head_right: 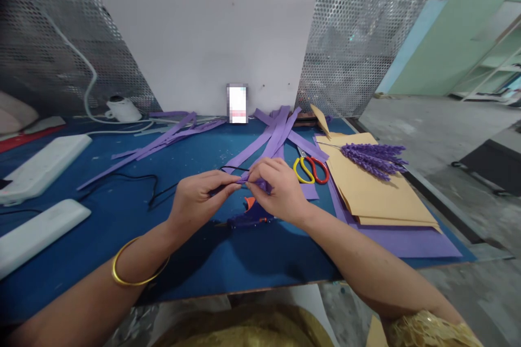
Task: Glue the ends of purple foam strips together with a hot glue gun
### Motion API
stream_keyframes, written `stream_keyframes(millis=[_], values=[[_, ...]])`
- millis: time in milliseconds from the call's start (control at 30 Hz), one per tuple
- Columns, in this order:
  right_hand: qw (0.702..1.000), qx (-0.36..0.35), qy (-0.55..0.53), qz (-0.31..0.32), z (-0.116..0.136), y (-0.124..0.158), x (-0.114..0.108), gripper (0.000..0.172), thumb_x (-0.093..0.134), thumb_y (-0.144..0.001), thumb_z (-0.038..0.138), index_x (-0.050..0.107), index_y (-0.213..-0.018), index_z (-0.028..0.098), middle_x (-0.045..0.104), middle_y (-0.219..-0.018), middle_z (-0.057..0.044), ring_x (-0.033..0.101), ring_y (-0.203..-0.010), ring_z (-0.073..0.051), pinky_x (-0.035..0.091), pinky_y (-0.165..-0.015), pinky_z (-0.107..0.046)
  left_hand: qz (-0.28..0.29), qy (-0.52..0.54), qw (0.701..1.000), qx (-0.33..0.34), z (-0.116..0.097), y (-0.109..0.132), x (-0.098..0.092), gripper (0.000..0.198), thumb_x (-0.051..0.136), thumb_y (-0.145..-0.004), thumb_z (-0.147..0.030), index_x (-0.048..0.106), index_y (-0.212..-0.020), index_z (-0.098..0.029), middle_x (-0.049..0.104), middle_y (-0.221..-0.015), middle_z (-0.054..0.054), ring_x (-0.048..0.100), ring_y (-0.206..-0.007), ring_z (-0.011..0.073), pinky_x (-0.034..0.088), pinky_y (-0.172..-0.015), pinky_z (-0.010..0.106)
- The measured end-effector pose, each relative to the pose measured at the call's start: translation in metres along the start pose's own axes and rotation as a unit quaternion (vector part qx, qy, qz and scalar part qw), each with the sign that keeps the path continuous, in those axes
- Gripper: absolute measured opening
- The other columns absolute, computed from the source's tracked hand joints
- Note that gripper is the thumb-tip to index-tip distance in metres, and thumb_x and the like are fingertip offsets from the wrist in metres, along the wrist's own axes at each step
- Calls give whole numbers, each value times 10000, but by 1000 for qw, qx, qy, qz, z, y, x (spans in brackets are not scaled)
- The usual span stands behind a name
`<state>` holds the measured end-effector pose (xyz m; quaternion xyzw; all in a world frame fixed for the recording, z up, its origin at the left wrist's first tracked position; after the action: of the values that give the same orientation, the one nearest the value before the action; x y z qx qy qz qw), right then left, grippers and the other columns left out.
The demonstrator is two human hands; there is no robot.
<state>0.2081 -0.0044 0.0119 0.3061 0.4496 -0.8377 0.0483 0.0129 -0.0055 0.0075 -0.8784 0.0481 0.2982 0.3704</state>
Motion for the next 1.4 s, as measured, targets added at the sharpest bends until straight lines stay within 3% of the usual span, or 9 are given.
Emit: stream_keyframes(millis=[267,633,1200,1400], values=[[999,-37,-15,-10,-1,1,3,151,636,-876,115,566,-809,230,705,-841,-9,674,-836,-172,461,-779,-342,-17,12,999,49,0,0,2,116,669,-894,-232,780,-921,-214,793,-886,27,735,-795,165,535,-727,245],[999,-38,-16,2,-1,3,5,137,650,-886,142,568,-814,226,709,-826,-13,685,-839,-177,463,-762,-333,-6,-18,998,59,-3,1,1,88,674,-878,-185,741,-822,-194,759,-767,6,699,-697,145,495,-639,239],[998,-16,2,-53,-3,-3,-8,169,660,-875,143,569,-764,231,684,-763,-3,664,-769,-179,487,-737,-346,-34,14,999,-27,1,-2,0,71,705,-859,-200,760,-814,-206,768,-773,-3,688,-690,142,484,-633,238],[998,-10,13,-67,-3,-6,-15,174,660,-883,161,575,-748,231,687,-755,-5,667,-779,-187,492,-746,-358,-49,-12,999,-15,-1,-3,-4,86,677,-873,-174,719,-806,-207,729,-739,-17,646,-663,126,465,-633,237]])
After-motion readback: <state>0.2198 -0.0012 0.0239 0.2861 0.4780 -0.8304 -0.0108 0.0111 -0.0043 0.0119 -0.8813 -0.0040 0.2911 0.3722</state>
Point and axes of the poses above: each hand's wrist, its own y-axis away from the middle knuckle, its own x-axis out of the palm, z = x × y, the point moved 1 cm from there along -y, towards the middle knuckle
